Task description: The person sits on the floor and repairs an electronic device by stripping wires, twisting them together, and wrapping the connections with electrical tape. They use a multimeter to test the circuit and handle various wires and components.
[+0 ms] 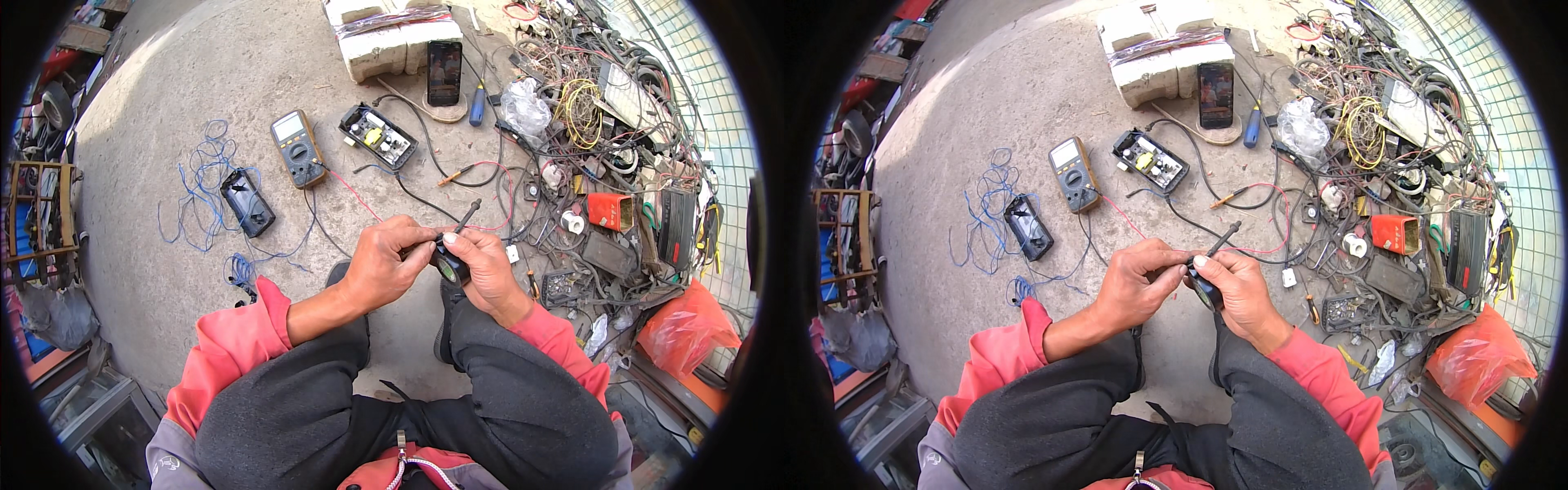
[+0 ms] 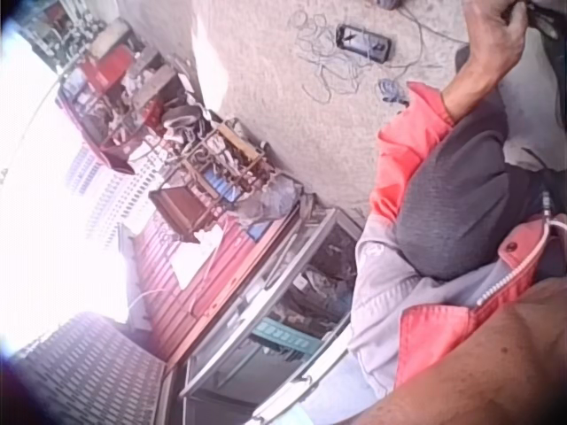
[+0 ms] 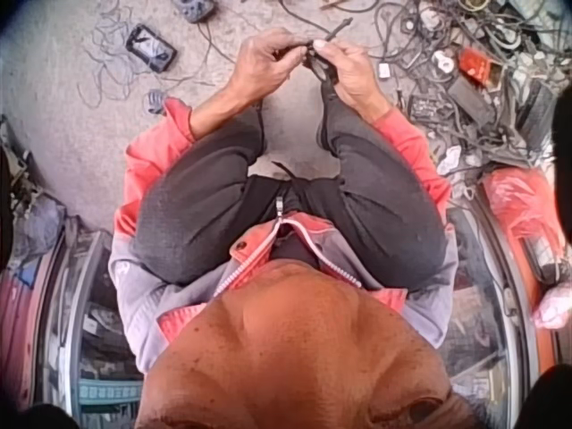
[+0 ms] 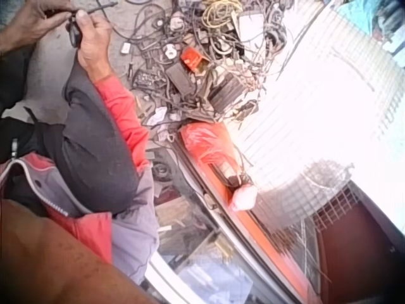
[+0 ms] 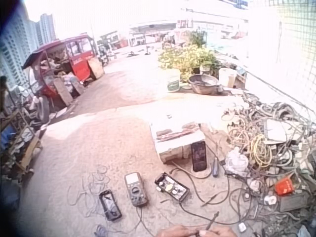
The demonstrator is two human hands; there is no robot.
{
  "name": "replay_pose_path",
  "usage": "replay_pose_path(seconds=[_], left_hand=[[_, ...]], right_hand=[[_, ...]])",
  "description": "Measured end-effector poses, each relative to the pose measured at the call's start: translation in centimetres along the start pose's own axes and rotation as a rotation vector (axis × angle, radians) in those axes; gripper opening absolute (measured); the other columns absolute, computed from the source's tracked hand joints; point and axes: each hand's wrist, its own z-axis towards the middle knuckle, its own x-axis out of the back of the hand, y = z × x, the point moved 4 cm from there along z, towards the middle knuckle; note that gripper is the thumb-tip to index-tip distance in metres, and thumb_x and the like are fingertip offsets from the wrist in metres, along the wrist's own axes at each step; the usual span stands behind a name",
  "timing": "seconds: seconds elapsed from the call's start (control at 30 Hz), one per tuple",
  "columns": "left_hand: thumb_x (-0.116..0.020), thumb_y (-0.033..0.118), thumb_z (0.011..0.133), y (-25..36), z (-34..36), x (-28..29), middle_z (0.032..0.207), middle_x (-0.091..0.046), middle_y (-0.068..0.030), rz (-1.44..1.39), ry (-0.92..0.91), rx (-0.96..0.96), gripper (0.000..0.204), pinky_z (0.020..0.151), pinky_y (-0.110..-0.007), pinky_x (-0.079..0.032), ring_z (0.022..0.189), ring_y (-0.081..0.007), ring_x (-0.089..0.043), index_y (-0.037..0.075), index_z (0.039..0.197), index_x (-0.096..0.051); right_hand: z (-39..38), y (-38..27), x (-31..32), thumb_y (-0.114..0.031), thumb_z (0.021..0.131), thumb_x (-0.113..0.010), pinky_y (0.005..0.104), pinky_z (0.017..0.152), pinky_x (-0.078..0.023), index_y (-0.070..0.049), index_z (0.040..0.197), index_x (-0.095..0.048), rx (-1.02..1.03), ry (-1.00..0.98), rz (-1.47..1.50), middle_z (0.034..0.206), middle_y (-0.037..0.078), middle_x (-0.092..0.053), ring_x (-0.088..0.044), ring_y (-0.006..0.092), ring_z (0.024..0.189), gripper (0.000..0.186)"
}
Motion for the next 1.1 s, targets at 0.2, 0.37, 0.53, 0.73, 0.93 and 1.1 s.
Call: replay_pose_path(seconds=[0.2,0.37,0.53,0.73,0.93,1.1], left_hand=[[-0.066,-0.004,0.083,0.2,0.0,0.2,0.074,-0.061,-0.0076,0.048,0.025,-0.031,0.028,0.055,-0.029,-0.044,0.061,-0.0147,-0.058,0.006,0.107,-0.075],[-0.066,-0.004,0.081,0.0,0.1,0.3,0.074,-0.062,-0.0091,0.085,0.058,-0.071,0.024,0.056,-0.030,-0.045,0.062,-0.0179,-0.059,0.003,0.102,-0.075],[-0.066,-0.003,0.080,-0.1,0.0,0.5,0.072,-0.060,-0.0112,0.102,0.087,-0.075,0.018,0.055,-0.034,-0.046,0.062,-0.0230,-0.060,0.000,0.096,-0.074],[-0.067,-0.004,0.079,-0.3,-0.1,0.4,0.072,-0.060,-0.0101,0.115,0.080,-0.079,0.014,0.056,-0.032,-0.045,0.063,-0.0216,-0.060,0.000,0.091,-0.073],[-0.067,-0.004,0.078,-0.5,-0.1,0.3,0.071,-0.060,-0.0102,0.130,0.038,-0.118,0.012,0.056,-0.034,-0.046,0.063,-0.0228,-0.060,0.001,0.088,-0.073],[-0.067,-0.003,0.078,-0.5,-0.1,0.2,0.072,-0.061,-0.0103,0.161,-0.050,-0.094,0.013,0.057,-0.035,-0.048,0.065,-0.0239,-0.062,0.001,0.089,-0.073]], right_hand=[[-0.5,-0.7,-0.8,-0.012,0.096,-0.062,0.0308,0.076,-0.057,0.006,0.099,-0.066,-0.029,-0.087,0.000,0.093,0.011,-0.070,-0.068,0.0155,0.083,0.018],[-0.8,-1.2,-1.2,-0.013,0.096,-0.062,0.0295,0.076,-0.056,0.006,0.103,-0.066,-0.050,-0.124,-0.069,0.095,0.011,-0.069,-0.067,0.0144,0.083,0.020],[-1.3,-1.7,-1.3,-0.014,0.096,-0.063,0.0267,0.074,-0.054,0.006,0.107,-0.064,-0.041,-0.096,-0.192,0.094,0.010,-0.068,-0.065,0.0128,0.083,0.023],[-1.6,-2.6,-1.5,-0.020,0.095,-0.066,0.0249,0.071,-0.051,0.004,0.114,-0.052,0.014,-0.090,-0.421,0.091,0.010,-0.067,-0.064,0.0115,0.083,0.033],[-1.7,-3.3,-1.8,-0.025,0.095,-0.068,0.0255,0.073,-0.052,0.001,0.119,-0.048,-0.030,-0.156,-0.376,0.096,0.011,-0.066,-0.065,0.0131,0.085,0.040],[-2.2,-4.5,-2.1,-0.027,0.094,-0.068,0.0276,0.079,-0.055,0.002,0.126,-0.051,-0.145,-0.107,-0.318,0.104,0.010,-0.064,-0.067,0.0161,0.088,0.046]])
